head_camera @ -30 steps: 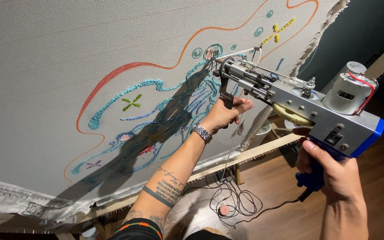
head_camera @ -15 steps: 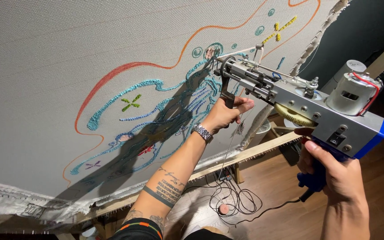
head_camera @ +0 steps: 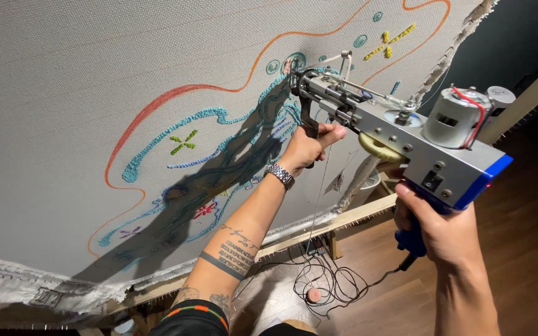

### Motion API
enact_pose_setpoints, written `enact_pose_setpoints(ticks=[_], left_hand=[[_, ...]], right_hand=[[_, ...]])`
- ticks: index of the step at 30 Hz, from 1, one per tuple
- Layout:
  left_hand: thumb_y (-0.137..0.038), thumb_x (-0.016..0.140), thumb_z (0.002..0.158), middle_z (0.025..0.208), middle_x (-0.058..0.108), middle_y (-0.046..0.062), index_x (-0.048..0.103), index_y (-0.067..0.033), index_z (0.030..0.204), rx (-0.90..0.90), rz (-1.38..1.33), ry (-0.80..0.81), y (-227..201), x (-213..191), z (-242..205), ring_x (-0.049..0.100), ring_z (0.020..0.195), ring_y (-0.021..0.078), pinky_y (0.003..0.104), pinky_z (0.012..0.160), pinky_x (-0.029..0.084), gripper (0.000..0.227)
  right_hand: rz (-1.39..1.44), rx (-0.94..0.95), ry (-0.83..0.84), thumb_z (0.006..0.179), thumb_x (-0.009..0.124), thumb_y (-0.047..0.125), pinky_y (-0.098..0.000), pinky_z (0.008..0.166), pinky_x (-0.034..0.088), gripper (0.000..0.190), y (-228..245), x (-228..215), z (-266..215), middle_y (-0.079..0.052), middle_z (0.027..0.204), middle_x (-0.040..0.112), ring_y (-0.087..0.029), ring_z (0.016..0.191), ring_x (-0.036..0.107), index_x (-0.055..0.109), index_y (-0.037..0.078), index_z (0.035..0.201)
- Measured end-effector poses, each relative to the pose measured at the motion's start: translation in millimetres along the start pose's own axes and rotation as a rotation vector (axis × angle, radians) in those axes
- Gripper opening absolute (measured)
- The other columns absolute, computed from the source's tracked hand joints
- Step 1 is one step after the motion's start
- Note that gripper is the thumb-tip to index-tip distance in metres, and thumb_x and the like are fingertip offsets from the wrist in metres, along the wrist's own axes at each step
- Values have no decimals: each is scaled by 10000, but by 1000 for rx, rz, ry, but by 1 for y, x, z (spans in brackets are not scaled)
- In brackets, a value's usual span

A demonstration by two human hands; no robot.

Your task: Using a tufting gun to punch yarn into a stretched canvas following a pre-drawn design.

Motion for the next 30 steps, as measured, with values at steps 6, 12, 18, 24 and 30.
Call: enact_pose_setpoints(ticks=[6,12,18,24,30], left_hand=[[-241,665,733,1021,634,86,615,-16,1091,-12,63,-59,36,-25,34,396,445,83,210,368,356,426],[-192,714,754,785,668,88,663,-36,958,206,22,-98,36,-44,48,454,305,57,178,322,366,262],[-274,718,702,1085,631,96,691,-42,859,163,213,-124,49,-46,66,621,966,189,302,786,520,281],[-150,744,705,780,663,48,617,-51,725,330,47,-135,31,-44,62,613,756,134,295,719,493,162],[-277,744,665,846,702,65,682,-34,824,271,93,-130,8,-40,49,649,807,135,279,732,525,297]], right_hand=[[-307,-81,-34,754,654,24,-240,515,395,207,-1,6,2,6,747,536,-86,616,453,532,92,906],[-269,-180,-30,720,714,31,-287,457,455,166,-9,25,-4,-116,486,553,-142,448,521,594,4,608],[-40,216,-137,815,612,92,-293,248,380,164,-36,22,-8,-85,490,445,-161,355,407,508,24,708],[-184,214,-199,771,683,76,-264,467,468,83,-39,11,-4,-80,678,626,-148,528,544,655,20,827],[-27,151,-207,776,668,39,-253,419,456,69,-36,16,-2,-74,626,568,-140,486,514,618,2,806]])
Point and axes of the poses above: each hand's wrist, its own z-axis towards the middle knuckle, its own x-axis out of the palm, y = z × x, the point moved 7 cm from there along z, towards the middle knuckle
